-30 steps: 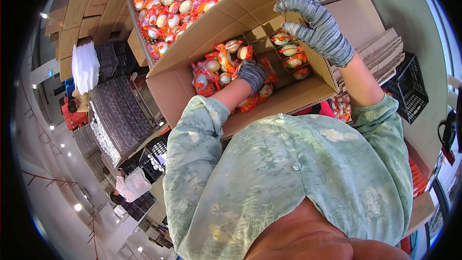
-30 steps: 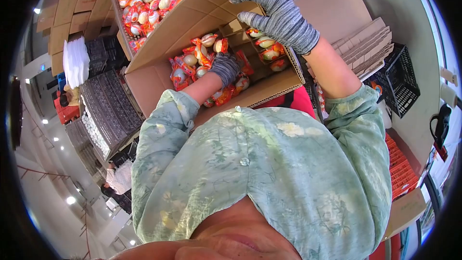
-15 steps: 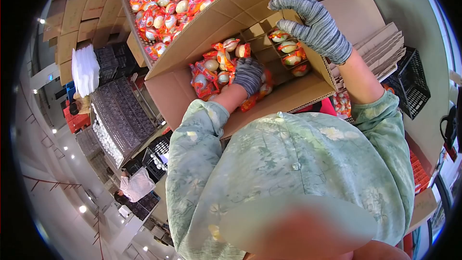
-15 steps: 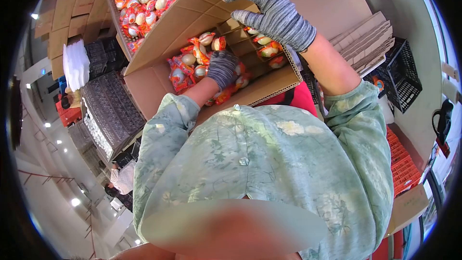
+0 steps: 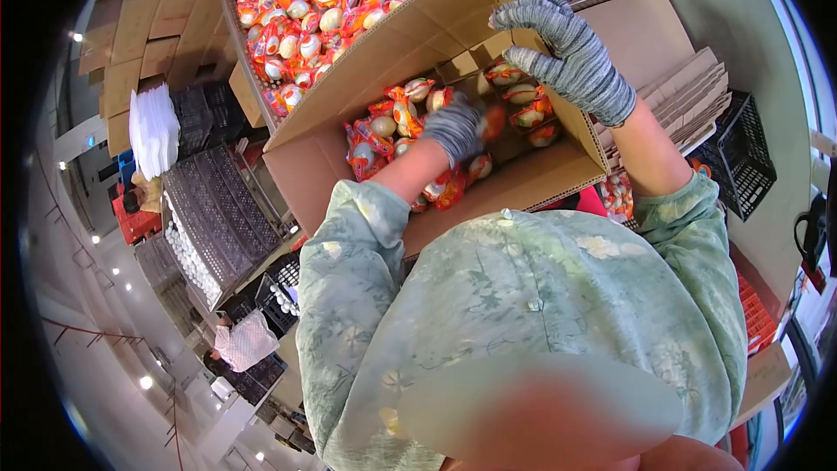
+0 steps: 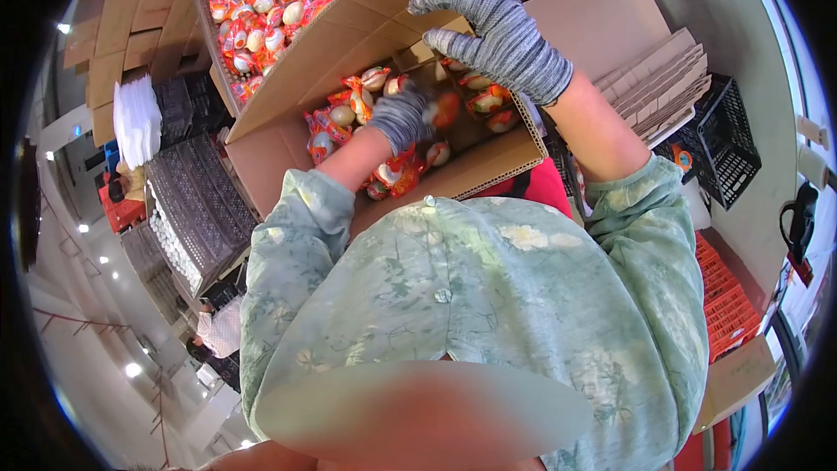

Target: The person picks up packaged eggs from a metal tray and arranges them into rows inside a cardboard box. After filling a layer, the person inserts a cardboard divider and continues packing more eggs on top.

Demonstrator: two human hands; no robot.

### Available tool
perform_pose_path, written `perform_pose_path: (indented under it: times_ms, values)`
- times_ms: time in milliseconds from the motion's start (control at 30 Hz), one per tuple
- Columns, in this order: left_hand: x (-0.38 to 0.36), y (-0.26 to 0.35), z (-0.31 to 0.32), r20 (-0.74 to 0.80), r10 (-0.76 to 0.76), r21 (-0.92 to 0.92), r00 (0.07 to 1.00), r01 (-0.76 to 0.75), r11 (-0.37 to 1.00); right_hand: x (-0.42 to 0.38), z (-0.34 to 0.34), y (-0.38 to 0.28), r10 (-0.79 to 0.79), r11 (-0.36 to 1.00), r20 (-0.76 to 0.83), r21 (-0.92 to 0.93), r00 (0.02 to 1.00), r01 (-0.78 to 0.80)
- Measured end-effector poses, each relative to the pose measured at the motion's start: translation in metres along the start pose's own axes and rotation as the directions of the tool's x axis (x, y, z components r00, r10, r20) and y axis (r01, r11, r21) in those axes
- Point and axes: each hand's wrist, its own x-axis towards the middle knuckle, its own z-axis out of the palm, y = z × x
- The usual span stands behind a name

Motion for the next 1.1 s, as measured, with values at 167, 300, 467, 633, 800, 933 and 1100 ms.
perform_pose_path:
  times_ms: [167, 300, 467, 633, 800, 933, 1100]
  values:
    - [-0.015, 0.001, 0.006, 0.239, 0.483, -0.605, 0.842, -0.260, 0.753, -0.002, 0.004, 0.003, -0.028, 0.999, -0.045, -0.022, 0.999, 0.027]
    - [-0.009, -0.010, 0.020, 0.333, 0.541, -0.799, 0.772, -0.073, 0.596, -0.002, 0.003, 0.001, -0.017, 0.999, -0.031, -0.035, 0.999, 0.016]
    - [-0.021, -0.016, 0.025, 0.338, 0.562, -0.922, 0.755, 0.144, 0.360, -0.001, 0.003, 0.003, -0.003, 1.000, -0.031, -0.002, 1.000, 0.003]
    - [0.010, -0.033, 0.037, -0.121, 0.357, -0.956, 0.926, -0.205, 0.208, 0.000, 0.002, -0.001, 0.011, 1.000, -0.032, 0.009, 0.999, -0.011]
    - [0.073, -0.050, -0.006, -0.341, -0.070, -0.507, 0.937, -0.121, 0.853, 0.001, 0.002, 0.000, -0.003, 1.000, -0.021, 0.003, 1.000, 0.003]
    - [0.139, -0.048, 0.013, -0.427, -0.005, -0.349, 0.904, -0.159, 0.924, 0.002, 0.000, -0.001, -0.010, 1.000, -0.005, 0.020, 1.000, 0.010]
    - [0.179, -0.045, 0.038, -0.440, -0.004, -0.272, 0.898, -0.129, 0.953, 0.002, -0.001, -0.002, -0.008, 0.999, -0.007, 0.054, 1.000, 0.008]
